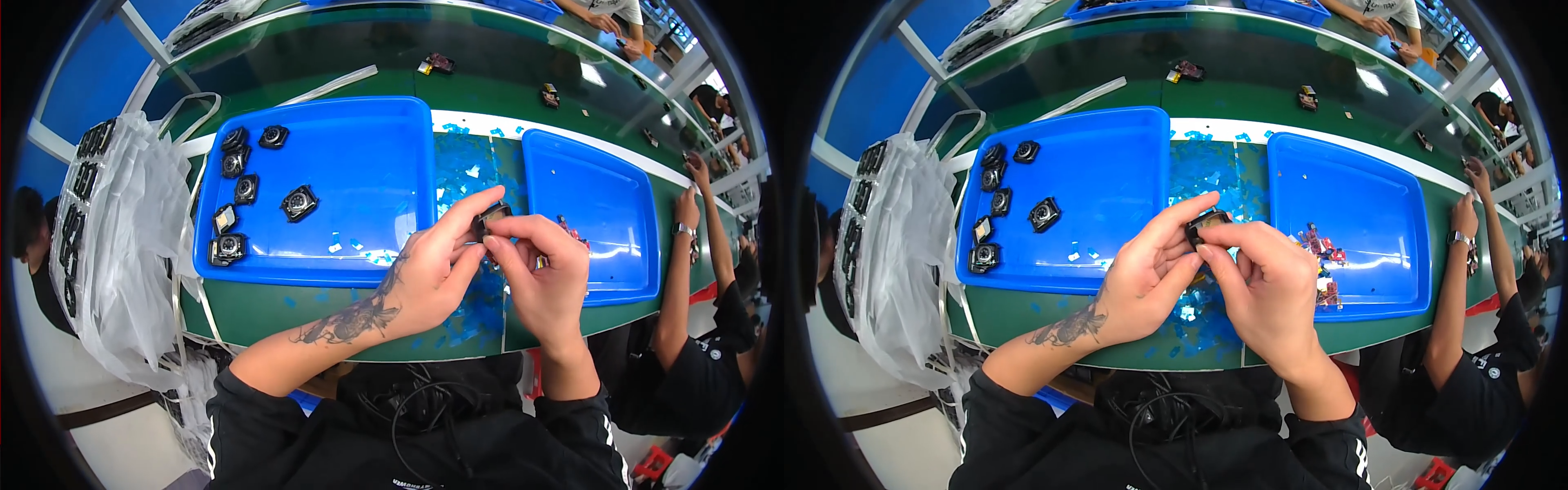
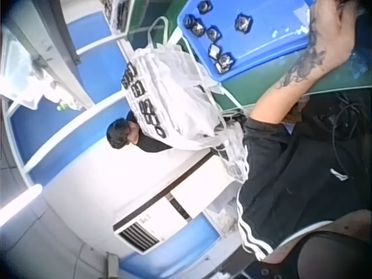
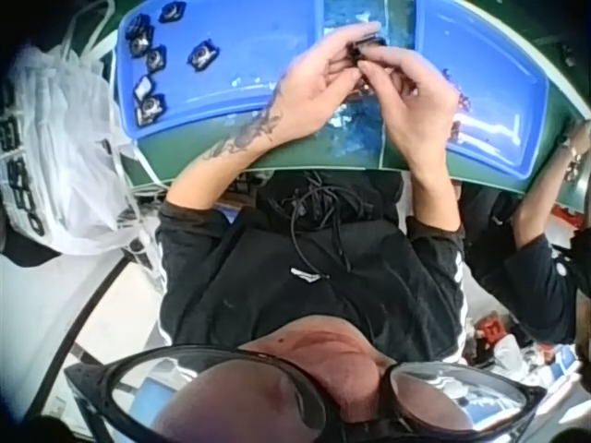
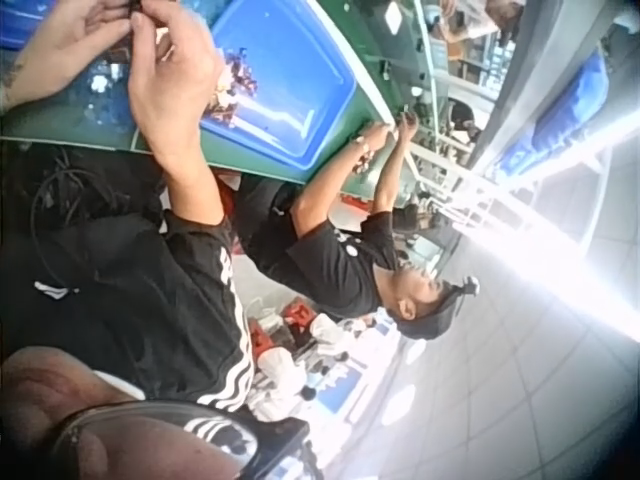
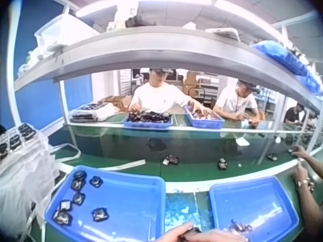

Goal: The recorder is assembling small electronic components, likely batteries or sensors, at a factory workstation.

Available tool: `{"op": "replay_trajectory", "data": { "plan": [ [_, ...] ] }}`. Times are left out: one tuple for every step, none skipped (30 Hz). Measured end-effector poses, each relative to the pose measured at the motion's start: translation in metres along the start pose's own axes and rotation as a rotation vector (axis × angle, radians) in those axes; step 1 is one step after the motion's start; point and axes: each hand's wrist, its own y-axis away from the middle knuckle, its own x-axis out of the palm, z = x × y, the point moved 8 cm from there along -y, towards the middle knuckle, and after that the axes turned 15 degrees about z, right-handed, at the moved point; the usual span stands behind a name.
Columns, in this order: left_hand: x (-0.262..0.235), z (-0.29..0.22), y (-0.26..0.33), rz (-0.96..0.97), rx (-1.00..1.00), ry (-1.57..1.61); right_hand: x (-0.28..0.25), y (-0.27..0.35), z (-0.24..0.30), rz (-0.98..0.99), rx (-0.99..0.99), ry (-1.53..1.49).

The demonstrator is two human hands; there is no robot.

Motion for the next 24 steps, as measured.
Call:
{"op": "replay_trajectory", "data": {
  "plan": [
    [0.000,0.000,0.001,0.001,-0.002,0.002,0.000,-0.001,-0.001,-0.026,0.046,-0.061],
    [0.000,0.001,0.001,0.005,-0.004,0.009,0.000,-0.001,-0.004,-0.051,0.092,-0.121],
    [0.000,0.000,0.001,0.007,-0.005,0.014,0.000,-0.001,-0.005,-0.050,0.093,-0.123],
    [-0.001,0.000,0.001,0.007,-0.007,0.015,0.000,-0.001,-0.004,-0.041,0.064,-0.092],
    [-0.001,-0.001,0.002,0.010,-0.008,-0.003,0.000,-0.002,-0.002,-0.031,0.035,-0.062],
    [-0.001,-0.002,0.001,0.015,-0.007,-0.020,-0.001,-0.002,-0.003,-0.031,0.037,-0.061],
    [-0.001,-0.003,0.001,0.016,-0.007,-0.019,-0.002,-0.002,-0.001,-0.031,0.023,-0.034],
    [-0.001,-0.004,0.001,0.019,-0.029,-0.046,-0.002,-0.003,0.001,-0.030,0.009,-0.007],
    [-0.002,-0.004,0.001,0.019,-0.052,-0.074,-0.002,-0.003,0.001,-0.029,0.010,-0.008],
    [-0.002,-0.003,0.001,0.019,-0.053,-0.073,-0.003,-0.003,0.003,-0.034,-0.007,0.008],
    [-0.002,-0.005,0.001,0.018,-0.042,-0.110,-0.003,-0.004,0.005,-0.038,-0.025,0.023],
    [-0.003,-0.006,0.001,0.017,-0.030,-0.147,-0.002,-0.004,0.004,-0.038,-0.024,0.022],
    [-0.003,-0.005,0.001,0.017,-0.031,-0.146,-0.002,-0.004,0.004,-0.040,-0.028,0.034],
    [-0.003,-0.006,0.001,0.016,-0.025,-0.147,-0.002,-0.004,0.004,-0.043,-0.031,0.045],
    [-0.003,-0.006,0.002,0.015,-0.019,-0.147,-0.002,-0.005,0.004,-0.042,-0.029,0.045],
    [-0.003,-0.006,0.002,0.016,-0.021,-0.146,-0.002,-0.005,0.003,-0.045,-0.026,0.038],
    [-0.003,-0.006,0.003,0.015,-0.019,-0.154,-0.002,-0.004,0.003,-0.047,-0.022,0.031],
    [-0.003,-0.005,0.002,0.016,-0.017,-0.162,-0.002,-0.004,0.002,-0.047,-0.019,0.030],
    [-0.003,-0.005,0.002,0.018,-0.019,-0.161,-0.002,-0.004,0.001,-0.049,-0.018,0.017],
    [-0.002,-0.004,0.002,0.026,-0.029,-0.157,-0.002,-0.003,0.000,-0.051,-0.017,0.003],
    [-0.002,-0.004,0.002,0.032,-0.039,-0.155,-0.002,-0.004,0.000,-0.051,-0.017,0.003],
    [-0.002,-0.004,0.002,0.031,-0.040,-0.155,-0.001,-0.004,0.000,-0.048,-0.022,0.000],
    [-0.002,-0.005,0.003,0.026,-0.033,-0.142,-0.001,-0.004,0.000,-0.045,-0.027,-0.003],
    [-0.002,-0.005,0.003,0.024,-0.025,-0.130,-0.002,-0.004,0.000,-0.047,-0.026,-0.002]
  ]
}}
